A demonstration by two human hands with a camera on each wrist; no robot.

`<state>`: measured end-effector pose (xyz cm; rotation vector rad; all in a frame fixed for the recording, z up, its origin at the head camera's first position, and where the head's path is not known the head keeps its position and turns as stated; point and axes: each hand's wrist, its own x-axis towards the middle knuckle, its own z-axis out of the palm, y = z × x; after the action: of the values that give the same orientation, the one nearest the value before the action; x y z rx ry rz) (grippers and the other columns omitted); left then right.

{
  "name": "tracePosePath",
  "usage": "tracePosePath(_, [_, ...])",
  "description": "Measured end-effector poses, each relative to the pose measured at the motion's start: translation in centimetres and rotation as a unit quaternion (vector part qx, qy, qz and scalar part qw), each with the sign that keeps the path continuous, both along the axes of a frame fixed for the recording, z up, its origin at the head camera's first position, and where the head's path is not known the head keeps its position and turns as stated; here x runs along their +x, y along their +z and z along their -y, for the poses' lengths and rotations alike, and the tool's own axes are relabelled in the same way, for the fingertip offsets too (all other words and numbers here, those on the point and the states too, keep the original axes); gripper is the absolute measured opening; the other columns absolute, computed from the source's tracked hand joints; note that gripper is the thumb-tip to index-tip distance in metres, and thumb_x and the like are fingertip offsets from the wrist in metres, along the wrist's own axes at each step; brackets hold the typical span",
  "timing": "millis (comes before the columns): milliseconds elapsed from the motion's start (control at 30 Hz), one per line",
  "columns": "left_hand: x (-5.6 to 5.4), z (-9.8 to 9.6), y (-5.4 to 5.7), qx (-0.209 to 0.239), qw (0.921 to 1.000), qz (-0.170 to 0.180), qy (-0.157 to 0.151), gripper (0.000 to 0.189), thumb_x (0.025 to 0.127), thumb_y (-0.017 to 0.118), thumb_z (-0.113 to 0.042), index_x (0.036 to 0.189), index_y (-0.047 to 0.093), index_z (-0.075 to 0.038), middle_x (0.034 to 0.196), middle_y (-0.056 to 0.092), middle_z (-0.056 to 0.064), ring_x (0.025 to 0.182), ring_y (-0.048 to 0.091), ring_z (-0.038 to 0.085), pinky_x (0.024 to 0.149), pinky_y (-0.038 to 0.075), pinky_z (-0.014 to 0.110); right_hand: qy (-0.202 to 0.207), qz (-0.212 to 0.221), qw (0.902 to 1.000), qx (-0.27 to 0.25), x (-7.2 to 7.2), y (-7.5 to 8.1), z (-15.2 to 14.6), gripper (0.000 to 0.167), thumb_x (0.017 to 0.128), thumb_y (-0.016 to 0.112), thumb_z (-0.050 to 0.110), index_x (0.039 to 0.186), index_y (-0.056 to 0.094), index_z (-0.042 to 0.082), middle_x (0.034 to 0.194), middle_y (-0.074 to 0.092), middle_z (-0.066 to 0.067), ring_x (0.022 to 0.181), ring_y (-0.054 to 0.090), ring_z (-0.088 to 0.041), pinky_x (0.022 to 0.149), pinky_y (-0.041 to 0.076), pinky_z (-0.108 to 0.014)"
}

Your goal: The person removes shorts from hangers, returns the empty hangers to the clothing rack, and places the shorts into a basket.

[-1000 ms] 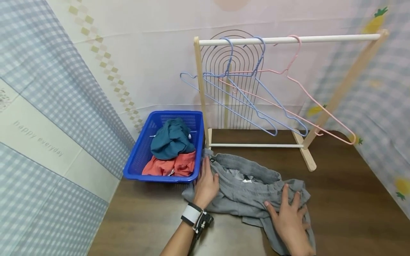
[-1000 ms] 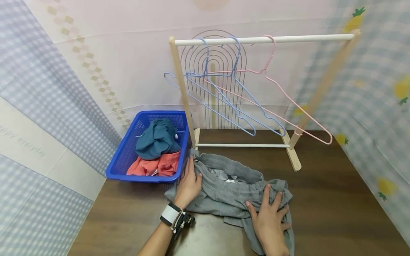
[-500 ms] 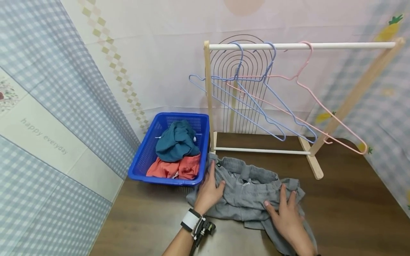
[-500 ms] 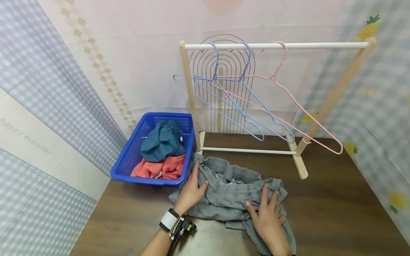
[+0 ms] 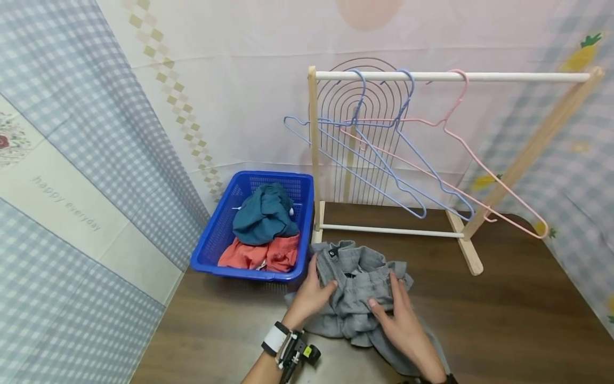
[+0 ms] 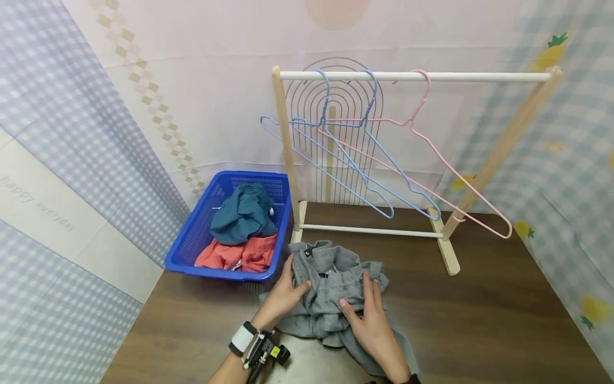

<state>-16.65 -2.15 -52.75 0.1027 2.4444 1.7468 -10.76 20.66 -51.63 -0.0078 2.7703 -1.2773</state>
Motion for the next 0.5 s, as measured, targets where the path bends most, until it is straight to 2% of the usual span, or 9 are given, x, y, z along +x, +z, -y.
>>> tracePosePath(67, [0.1,-0.1,-0.1,0.054,0.9981,0.027,-0.010,0.093,0.099,0.068,-0.019,0.168,0.008,-0.003,0.163,0.026,0.041,0.148,0.035,0.053,0.120,0.032,0.062,-0.001,0.009,0.9998,-0.016,0.0,0.1,0.3,0.090,0.109,0.056,0.042,0.169,0.001,0.004,0.168,0.003,-0.041,0.151,0.013,-0.063,0.116,0.025,-0.077])
tracePosePath(167, [0.4,-0.5,-0.1,0.118,0.9912,0.059,-0.013,0.089,0.101,0.063,-0.016,0.168,0.006,-0.002,0.164,0.022,0.041,0.155,0.023,0.049,0.125,0.024,0.060,-0.007,0.021,0.9985,-0.049,-0.1,0.4,0.9,0.091,0.109,0.057,0.042,0.169,0.000,0.005,0.169,0.005,-0.038,0.152,0.014,-0.061,0.118,0.023,-0.075])
tracePosePath(233, [0.6,-1.0,-0.2,0.142,0.9870,0.074,-0.009,0.086,0.103,0.060,-0.016,0.168,0.005,-0.001,0.165,0.021,0.039,0.156,0.021,0.047,0.126,0.020,0.059,-0.010,0.032,0.9968,-0.073,-0.3,0.6,1.4,0.094,0.108,0.057,0.045,0.169,-0.003,0.007,0.169,0.004,-0.039,0.152,0.013,-0.061,0.119,0.022,-0.075])
tracePosePath(300, [0.8,-1.5,-0.2,0.145,0.9855,0.088,0.002,0.085,0.103,0.058,-0.019,0.169,0.006,-0.002,0.168,0.020,0.035,0.158,0.018,0.044,0.127,0.017,0.059,-0.012,0.038,0.9933,-0.108,-0.4,0.7,2.0,0.095,0.108,0.057,0.045,0.169,-0.006,0.008,0.169,0.000,-0.038,0.153,0.009,-0.061,0.119,0.018,-0.075])
tracePosePath(400, [1.2,-2.0,-0.1,0.162,0.9808,0.107,0.018,0.085,0.102,0.054,-0.024,0.169,0.006,-0.004,0.173,0.012,0.028,0.160,0.011,0.042,0.128,0.011,0.061,-0.027,0.057,0.9774,-0.202,-0.7,0.6,2.9,0.092,0.110,0.054,0.043,0.169,-0.010,0.015,0.171,-0.007,-0.034,0.155,0.001,-0.058,0.121,0.013,-0.075])
tracePosePath(500, [1.5,-2.4,0.1,0.187,0.9744,0.121,0.032,0.085,0.100,0.052,-0.029,0.170,0.008,-0.008,0.175,0.004,0.022,0.161,0.003,0.041,0.127,0.006,0.064,-0.054,0.081,0.9492,-0.299,-0.9,0.2,3.8,0.090,0.111,0.053,0.042,0.169,-0.014,0.024,0.173,-0.010,-0.029,0.157,0.005,-0.054,0.122,0.016,-0.071])
